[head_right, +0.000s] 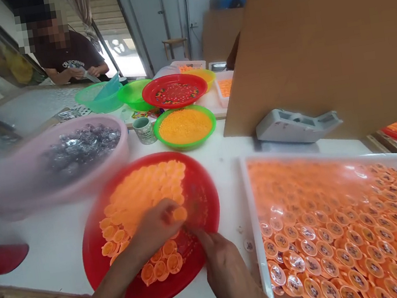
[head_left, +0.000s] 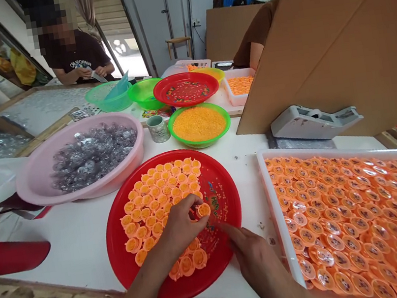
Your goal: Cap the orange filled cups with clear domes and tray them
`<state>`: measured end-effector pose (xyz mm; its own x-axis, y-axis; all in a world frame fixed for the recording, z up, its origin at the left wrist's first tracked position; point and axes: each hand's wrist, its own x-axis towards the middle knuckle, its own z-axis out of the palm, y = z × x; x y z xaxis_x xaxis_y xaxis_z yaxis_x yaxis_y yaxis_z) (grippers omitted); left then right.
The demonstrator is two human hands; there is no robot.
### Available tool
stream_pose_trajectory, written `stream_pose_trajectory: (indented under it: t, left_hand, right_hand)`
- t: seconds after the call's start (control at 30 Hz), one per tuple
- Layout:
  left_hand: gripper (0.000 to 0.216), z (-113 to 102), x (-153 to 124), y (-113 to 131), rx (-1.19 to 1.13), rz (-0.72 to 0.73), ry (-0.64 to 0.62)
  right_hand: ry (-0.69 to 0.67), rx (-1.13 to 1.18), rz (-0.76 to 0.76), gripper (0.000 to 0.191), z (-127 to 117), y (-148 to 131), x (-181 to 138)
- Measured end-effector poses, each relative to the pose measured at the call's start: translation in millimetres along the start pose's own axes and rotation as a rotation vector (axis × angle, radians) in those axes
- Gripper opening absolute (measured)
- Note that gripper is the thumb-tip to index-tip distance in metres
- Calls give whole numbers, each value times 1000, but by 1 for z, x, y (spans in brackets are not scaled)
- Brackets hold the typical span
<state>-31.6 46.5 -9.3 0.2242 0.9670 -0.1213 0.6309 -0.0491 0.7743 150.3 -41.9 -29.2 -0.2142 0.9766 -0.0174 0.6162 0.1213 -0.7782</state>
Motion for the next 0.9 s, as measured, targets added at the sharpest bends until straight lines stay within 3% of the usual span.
stream_pose_trajectory:
  t: [0.13, 0.27, 0.57, 0.9]
  left_hand:
    - [21, 4, -7, 14, -232, -4, -59]
    - [24, 3, -15, 29, -477, -62, -200]
    - [30, 20, -20, 37, -762, -172, -369]
    - [33, 33, -25, 53, -781, -93, -439]
  right_hand:
    - [116, 546, 231, 10, -4, 7, 0]
    - [118, 923, 259, 16, -17, 7, 2]
    - [147, 897, 289, 22, -35, 11, -3]
    - [147, 932, 342, 24, -34, 18, -8]
